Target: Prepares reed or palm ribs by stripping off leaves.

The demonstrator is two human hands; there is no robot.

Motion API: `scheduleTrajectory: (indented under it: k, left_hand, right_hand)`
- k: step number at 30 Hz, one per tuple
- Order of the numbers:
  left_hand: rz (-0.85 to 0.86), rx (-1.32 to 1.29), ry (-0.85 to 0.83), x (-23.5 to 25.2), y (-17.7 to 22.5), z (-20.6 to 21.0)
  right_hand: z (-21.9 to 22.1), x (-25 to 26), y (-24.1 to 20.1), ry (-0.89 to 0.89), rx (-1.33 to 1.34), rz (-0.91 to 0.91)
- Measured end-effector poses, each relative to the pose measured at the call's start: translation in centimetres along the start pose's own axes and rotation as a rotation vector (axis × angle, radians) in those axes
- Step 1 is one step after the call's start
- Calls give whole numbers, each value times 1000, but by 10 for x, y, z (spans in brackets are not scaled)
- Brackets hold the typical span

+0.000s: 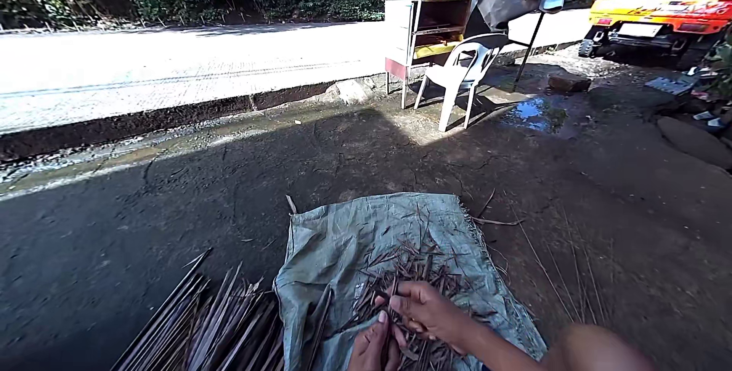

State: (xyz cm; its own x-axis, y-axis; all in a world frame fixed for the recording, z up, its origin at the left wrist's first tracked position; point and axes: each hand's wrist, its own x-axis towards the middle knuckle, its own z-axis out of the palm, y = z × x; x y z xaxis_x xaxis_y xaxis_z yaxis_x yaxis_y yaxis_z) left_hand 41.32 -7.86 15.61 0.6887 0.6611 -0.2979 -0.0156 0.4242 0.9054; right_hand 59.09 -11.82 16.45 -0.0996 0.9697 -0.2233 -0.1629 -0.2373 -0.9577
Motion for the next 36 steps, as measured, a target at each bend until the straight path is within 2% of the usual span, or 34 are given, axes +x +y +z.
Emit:
scheduleTrajectory:
  k: [3, 5, 8, 10, 12, 14, 17, 19, 21, 25, 27, 31, 36]
  left_hand:
    - [24, 476, 64, -6, 14, 0]
    - [71, 711, 96, -10, 20, 1]
    - [102, 583, 113, -9, 17, 1]
    - [99, 434, 106, -6, 15, 0]
    - [109, 358, 109, -5, 14, 1]
    - [118, 310, 101, -6, 16, 2]
    - [127, 267, 83, -10, 19, 1]
    - [131, 266, 100, -12, 19, -1]
    - [129, 284, 122, -11, 17, -2]
    - [114, 292, 135, -8, 14, 0]
    - [112, 274, 135, -7, 12, 2]
    - [80, 258, 145, -4, 16, 2]
    - [30, 396, 71, -8, 18, 0]
  right_hand:
    - [-8, 9, -7, 151, -2, 6]
    - [-23, 15, -10, 232, -184, -41]
    - [-24, 12, -10, 163, -560, -56]
    - [-19, 10, -8, 78, -662, -77]
    - [-27, 12, -9, 69, -729, -104]
    - [-42, 16, -16, 162, -787, -125]
    - [-69, 21, -29, 395, -774, -148]
    - [-76, 20, -32, 449, -753, -162]
    - [-63, 14, -27, 344, -736, -169]
    - [-12, 2, -8, 22, -762, -157]
    - [-8, 3, -5, -22, -772, -147]
    - [-30, 13, -13, 84, -875, -178]
    - [-60, 17, -27, 252, -929, -86]
